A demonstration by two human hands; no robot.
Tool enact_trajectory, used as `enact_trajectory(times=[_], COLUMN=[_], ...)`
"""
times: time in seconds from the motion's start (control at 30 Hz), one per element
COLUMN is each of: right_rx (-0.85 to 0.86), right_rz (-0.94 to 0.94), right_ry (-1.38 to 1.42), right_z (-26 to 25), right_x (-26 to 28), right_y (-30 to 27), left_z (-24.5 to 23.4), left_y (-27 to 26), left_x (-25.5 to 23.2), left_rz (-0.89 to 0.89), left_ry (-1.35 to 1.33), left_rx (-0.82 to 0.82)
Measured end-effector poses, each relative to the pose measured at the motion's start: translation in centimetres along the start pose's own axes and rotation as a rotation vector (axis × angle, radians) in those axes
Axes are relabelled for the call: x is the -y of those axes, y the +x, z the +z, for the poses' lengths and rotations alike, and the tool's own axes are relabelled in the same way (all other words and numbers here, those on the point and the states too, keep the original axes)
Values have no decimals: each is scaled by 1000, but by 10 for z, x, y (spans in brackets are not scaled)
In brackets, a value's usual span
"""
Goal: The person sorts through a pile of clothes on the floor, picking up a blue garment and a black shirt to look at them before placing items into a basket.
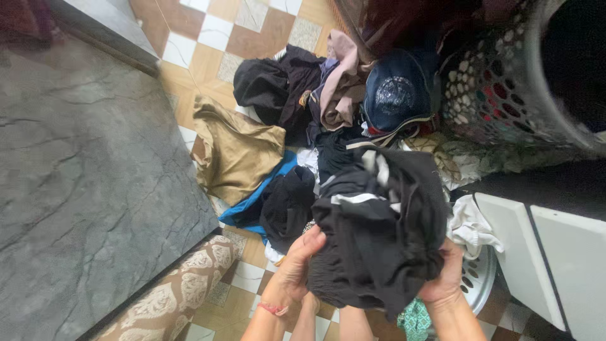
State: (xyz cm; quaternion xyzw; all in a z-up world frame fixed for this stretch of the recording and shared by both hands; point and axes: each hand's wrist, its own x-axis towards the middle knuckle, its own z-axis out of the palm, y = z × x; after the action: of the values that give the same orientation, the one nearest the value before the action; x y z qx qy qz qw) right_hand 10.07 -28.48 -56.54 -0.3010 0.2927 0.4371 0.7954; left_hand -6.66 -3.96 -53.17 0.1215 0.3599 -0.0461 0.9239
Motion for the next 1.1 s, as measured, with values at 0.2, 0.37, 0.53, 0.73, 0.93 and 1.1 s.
enact_trajectory(times=[0.2,0.37,0.53,0.73,0.93,1.1], right_rx=[-122,-24,-173,315,606,791], right_rz=[-188,-208,47,-931,-409,-148], right_ry=[6,-148,-1057,-1638,-1816,-1023], right_z=[54,28,44,199,236,216], right_x=[-43,-46,-25,-45,-40,-21], right_y=[-41,-61,-43,-102,-115,-134], left_z=[9,12,67,145,197,202], left_y=[-24,-47,-97,-149,-214,-252], left_x=[44,17,-91,-111,-119,-144], left_rz=[-326,-244,328,722,545,371], left_ry=[-393,-340,433,1734,1772,1425], left_rx=[-147,-75,-75,-9,172,266])
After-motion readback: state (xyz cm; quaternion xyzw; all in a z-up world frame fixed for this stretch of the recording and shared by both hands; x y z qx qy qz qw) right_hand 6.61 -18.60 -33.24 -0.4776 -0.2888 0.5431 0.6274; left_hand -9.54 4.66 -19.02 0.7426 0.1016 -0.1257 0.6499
